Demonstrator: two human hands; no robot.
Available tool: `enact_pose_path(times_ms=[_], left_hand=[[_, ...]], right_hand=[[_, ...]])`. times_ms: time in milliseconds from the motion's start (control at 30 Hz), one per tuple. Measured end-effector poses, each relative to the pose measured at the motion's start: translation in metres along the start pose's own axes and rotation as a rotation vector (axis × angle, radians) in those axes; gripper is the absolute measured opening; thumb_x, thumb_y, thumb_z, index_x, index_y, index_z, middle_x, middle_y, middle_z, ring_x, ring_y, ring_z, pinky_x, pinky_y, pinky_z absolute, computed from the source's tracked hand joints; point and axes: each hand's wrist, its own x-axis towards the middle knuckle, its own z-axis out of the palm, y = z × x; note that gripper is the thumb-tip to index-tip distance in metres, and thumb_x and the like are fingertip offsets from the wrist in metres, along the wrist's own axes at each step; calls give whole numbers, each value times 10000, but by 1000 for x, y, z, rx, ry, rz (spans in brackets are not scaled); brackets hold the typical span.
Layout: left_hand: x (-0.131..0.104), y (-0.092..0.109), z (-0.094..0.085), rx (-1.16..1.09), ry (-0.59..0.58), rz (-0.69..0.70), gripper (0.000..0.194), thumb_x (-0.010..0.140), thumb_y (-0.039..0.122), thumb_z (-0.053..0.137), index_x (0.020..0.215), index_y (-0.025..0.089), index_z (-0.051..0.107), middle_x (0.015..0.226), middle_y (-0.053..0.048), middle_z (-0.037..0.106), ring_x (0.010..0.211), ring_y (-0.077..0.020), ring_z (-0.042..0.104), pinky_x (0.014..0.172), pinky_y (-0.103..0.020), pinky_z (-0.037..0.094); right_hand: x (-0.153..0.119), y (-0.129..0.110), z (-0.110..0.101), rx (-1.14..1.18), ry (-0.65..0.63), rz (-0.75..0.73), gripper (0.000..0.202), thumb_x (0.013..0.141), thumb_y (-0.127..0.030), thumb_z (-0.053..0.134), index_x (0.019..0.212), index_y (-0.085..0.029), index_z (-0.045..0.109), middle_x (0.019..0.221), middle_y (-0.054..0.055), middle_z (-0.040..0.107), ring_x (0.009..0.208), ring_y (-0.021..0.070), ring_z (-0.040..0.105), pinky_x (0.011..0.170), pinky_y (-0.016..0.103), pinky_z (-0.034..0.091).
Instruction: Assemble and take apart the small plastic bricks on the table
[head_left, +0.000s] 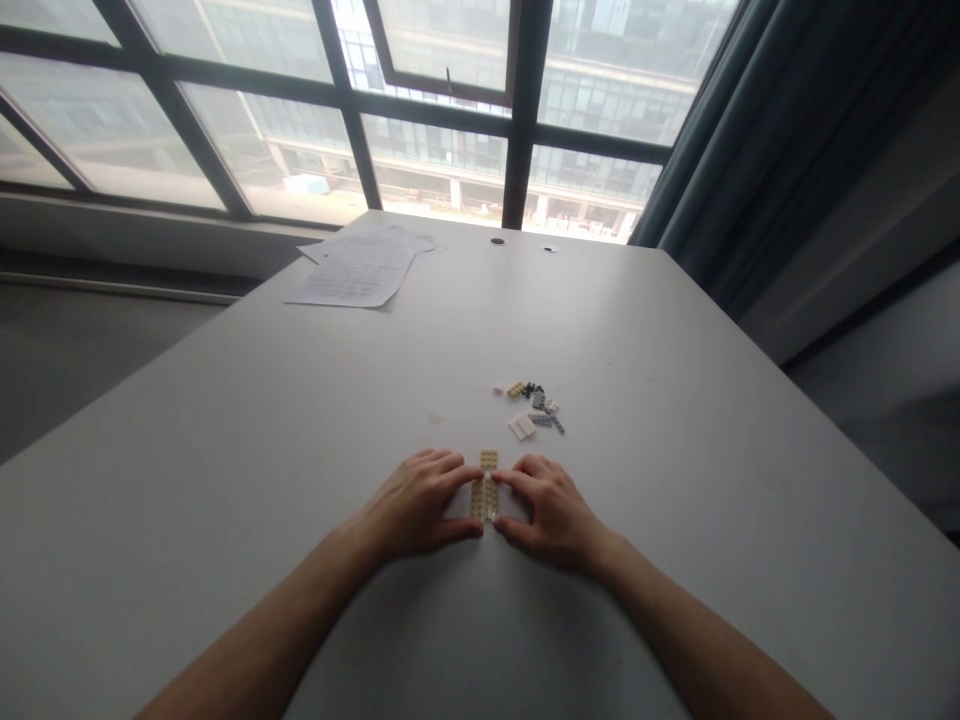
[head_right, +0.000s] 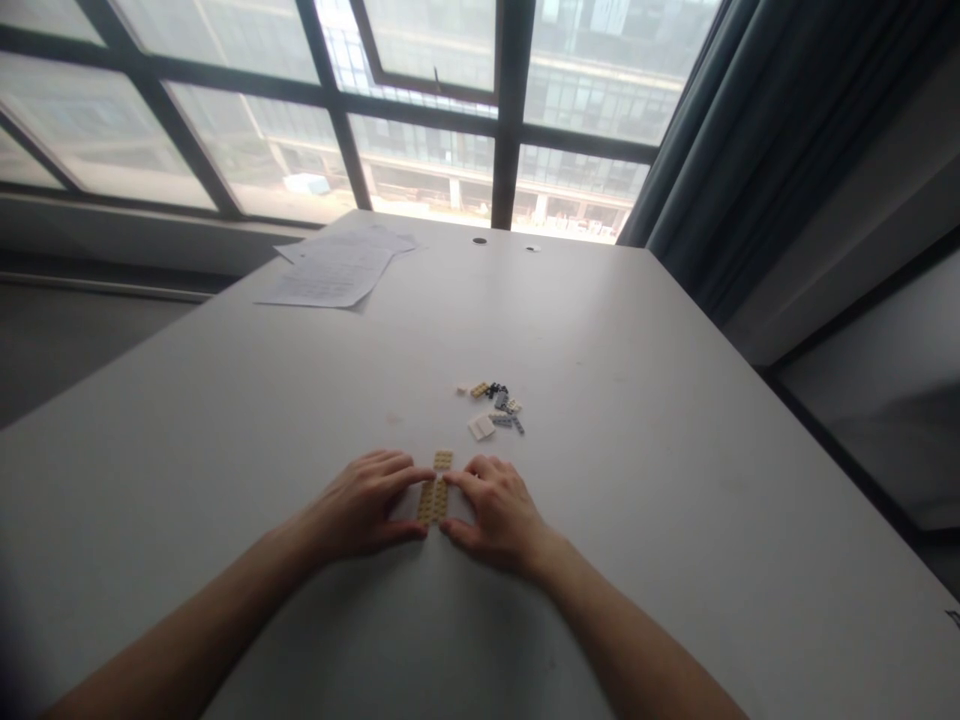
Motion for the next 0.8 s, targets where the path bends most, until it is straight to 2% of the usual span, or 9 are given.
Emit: enact_pose_path(times_ms=[200, 467, 800], left_hand=[[0, 1, 2, -12, -6, 15, 487, 797, 571, 585, 1174, 263, 566, 865, -36, 605, 807, -208, 579, 758, -337, 410], [1, -1, 5, -41, 29, -16, 482, 756, 575, 635, 1083, 223, 591, 902, -45, 620, 857, -215, 587, 803, -342, 419], [1, 3, 4, -34, 36, 2, 424, 819, 547, 563, 1103, 233, 595, 886, -48, 614, 830, -209, 581, 776, -344, 419]], right_hand=[[1, 0, 2, 20, 7, 2, 500, 755, -346, 693, 1231, -260, 568, 1010, 50, 568, 949, 217, 507, 897, 368, 384], [0, 0, 2, 17, 14, 0, 471, 753, -333, 688, 1203, -248, 580, 1015, 52, 567, 945, 217, 504, 894, 368, 379], [0, 0, 2, 10, 24, -4, 482, 753, -349, 684, 1208, -233, 579, 1007, 56, 574, 939, 222, 502, 882, 368, 387]])
